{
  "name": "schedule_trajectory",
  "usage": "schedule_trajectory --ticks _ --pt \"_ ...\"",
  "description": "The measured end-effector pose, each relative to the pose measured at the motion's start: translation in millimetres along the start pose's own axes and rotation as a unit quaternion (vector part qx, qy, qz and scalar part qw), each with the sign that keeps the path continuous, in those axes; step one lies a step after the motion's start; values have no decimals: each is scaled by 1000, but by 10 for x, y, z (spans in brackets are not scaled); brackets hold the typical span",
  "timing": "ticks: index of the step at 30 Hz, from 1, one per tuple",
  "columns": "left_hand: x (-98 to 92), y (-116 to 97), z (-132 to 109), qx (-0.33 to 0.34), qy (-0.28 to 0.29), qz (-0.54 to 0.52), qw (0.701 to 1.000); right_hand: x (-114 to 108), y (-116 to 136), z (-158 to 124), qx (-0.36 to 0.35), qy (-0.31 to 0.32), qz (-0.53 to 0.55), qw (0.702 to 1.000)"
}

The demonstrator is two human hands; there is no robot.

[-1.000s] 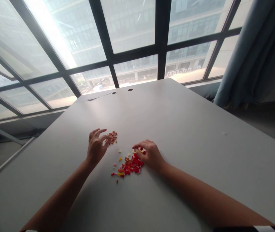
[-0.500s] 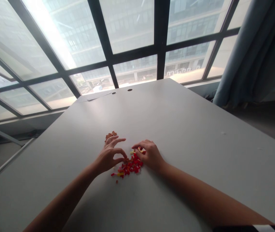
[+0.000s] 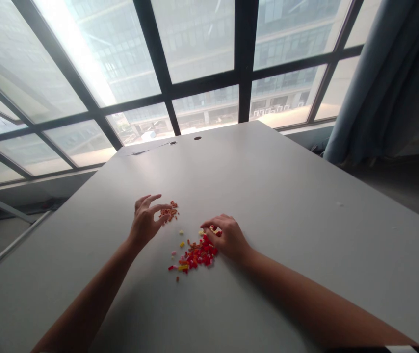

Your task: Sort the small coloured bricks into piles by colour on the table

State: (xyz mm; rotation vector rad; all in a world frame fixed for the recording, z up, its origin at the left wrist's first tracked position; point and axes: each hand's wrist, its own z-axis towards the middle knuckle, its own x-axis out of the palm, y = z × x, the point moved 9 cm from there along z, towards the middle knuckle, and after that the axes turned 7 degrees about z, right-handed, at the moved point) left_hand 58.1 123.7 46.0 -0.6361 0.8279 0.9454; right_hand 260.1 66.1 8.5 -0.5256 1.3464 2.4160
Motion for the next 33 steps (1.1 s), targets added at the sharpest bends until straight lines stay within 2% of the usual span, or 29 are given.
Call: schedule_trajectory --ticks 5,7,10,14,20,22,24,26,30,33 --pt "192 -478 -182 122 151 -97 976 -7 -2 -2 6 0 2 1000" --pt "235 -595 -242 136 181 -103 969 -8 2 -1 6 1 -2 1000" --pt "274 -668 -267 140 193 -104 966 -7 7 1 4 2 1 1000" --pt "226 -588 -180 119 146 -105 977 -7 4 1 7 1 3 1000" --pt "13 -24 13 -18 8 -20 1000 -3 -4 -6 5 1 8 1000" --pt "-20 122 24 -47 -10 21 999 -3 -11 -8 6 -2 7 1000" --pt "-24 152 12 -46 -10 29 998 0 -16 -7 6 -3 6 1000" --pt "13 32 -18 -5 15 -7 1000 6 -18 -6 7 -1 5 1000" --pt "181 -461 -169 118 142 -108 977 6 -16 -4 8 1 4 1000" --pt "268 -680 -257 139 203 -126 961 -1 -14 -3 5 -2 5 1000"
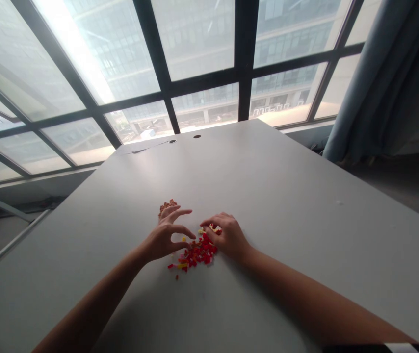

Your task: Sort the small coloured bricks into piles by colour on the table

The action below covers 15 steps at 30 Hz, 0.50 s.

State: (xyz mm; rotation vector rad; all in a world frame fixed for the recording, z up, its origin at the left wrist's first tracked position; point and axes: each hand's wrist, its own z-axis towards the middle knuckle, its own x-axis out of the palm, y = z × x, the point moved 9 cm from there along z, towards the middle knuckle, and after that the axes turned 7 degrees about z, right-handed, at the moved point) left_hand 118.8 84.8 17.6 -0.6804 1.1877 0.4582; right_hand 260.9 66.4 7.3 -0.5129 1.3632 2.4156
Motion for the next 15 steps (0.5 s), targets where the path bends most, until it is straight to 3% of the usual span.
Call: schedule_trajectory --ticks 6,15 --pt "73 -63 30 5 14 0 1000 -2 0 -3 -1 -2 -2 1000" --pt "0 -194 -20 58 -38 36 997 -2 -10 2 0 -2 -7 1000"
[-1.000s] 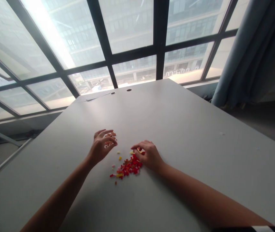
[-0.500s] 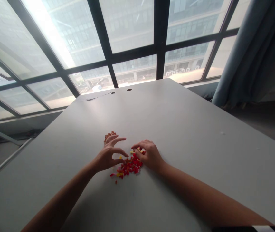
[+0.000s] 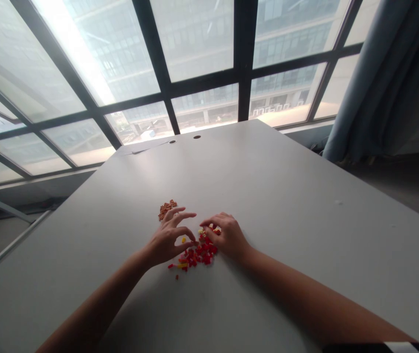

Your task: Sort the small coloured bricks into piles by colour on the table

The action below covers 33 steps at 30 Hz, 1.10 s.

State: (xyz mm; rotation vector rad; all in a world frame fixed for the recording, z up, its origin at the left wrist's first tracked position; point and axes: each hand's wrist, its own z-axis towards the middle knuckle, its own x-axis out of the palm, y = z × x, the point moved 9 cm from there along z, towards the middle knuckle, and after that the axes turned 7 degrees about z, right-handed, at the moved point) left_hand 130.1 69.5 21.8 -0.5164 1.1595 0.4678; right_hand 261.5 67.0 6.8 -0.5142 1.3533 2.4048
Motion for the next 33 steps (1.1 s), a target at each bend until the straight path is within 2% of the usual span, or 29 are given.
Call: schedule_trajectory --ticks 6,10,13,18,21,23,25,27,30,33 --pt "-44 -92 4 47 -27 44 998 2 8 3 0 2 0 1000" --pt "-101 -25 -1 32 -61 43 997 0 18 3 -1 2 3 1000" --pt "-238 152 0 -9 -91 58 994 -1 13 1 0 1 1 1000" --pt "-554 644 -60 -119 -159 157 967 -2 -2 -8 -4 0 -5 1000" --pt "-588 876 -124 -179 -161 203 949 -1 -3 -9 -5 5 -8 1000" --pt "-543 915 -150 -194 -152 197 949 1 6 -8 -5 11 -8 1000" --pt "-483 841 -159 -190 -148 160 957 7 24 -6 -8 20 -10 1000" --pt "-403 663 -140 -166 -137 101 971 7 40 -4 -11 22 -14 1000" --pt "-181 296 -63 -104 -56 24 993 -8 39 1 -5 12 -16 1000" --pt "-20 83 -20 -93 -3 19 995 -10 28 2 0 9 -13 1000"
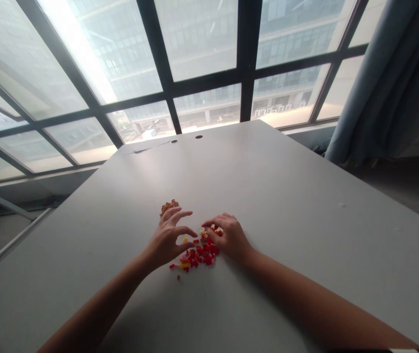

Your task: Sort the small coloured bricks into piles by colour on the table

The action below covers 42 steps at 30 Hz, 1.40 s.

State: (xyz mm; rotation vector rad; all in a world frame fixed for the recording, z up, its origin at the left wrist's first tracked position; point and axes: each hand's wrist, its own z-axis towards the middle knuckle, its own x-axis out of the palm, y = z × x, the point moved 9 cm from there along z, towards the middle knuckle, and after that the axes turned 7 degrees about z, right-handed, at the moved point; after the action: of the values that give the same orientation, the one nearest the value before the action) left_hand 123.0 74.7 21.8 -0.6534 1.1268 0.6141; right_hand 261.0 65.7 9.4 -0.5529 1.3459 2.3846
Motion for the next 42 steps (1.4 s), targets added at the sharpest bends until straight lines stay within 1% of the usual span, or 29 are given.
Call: schedule_trajectory --ticks 2,4,7,9,12,14,16,18,20,22,25,28,31,35,42 --pt "56 -51 8 -4 11 4 1000 1 -2 -1 0 -1 3 1000" --pt "77 -57 14 -5 13 6 1000 -1 -1 -3 -2 -3 5 1000" --pt "30 10 17 -6 -1 15 1000 -3 1 -3 -4 -6 6 1000" --pt "-73 146 20 -30 -34 33 998 1 1 -2 -4 -5 3 1000" --pt "-263 457 13 -99 -96 90 986 7 2 -1 -5 -4 3 1000" --pt "-332 641 6 -138 -110 127 976 8 0 -1 -5 -5 3 1000" --pt "-361 729 -6 -153 -120 138 971 11 -5 -1 -5 -6 0 1000" --pt "-338 674 -15 -133 -122 112 977 15 -7 -1 -7 -5 -2 1000" --pt "-251 493 -15 -87 -102 58 989 15 -11 -1 -7 -5 -3 1000" --pt "-131 270 -11 -51 -66 6 997 6 -19 -2 -3 -7 -4 1000" --pt "-2 3 25 -34 -32 -23 999 -12 -14 -2 2 -10 -3 1000" --pt "58 -143 94 -25 -20 -24 999 -41 13 -2 -1 -19 -6 1000" --pt "92 -195 142 -16 -5 -11 1000 -75 21 -3 1 -35 -19 999" --pt "118 -187 139 -17 14 -4 1000 -85 5 -6 4 -43 -20 999" --pt "98 -163 112 -16 10 11 1000 -73 -19 -10 13 -41 -9 999"
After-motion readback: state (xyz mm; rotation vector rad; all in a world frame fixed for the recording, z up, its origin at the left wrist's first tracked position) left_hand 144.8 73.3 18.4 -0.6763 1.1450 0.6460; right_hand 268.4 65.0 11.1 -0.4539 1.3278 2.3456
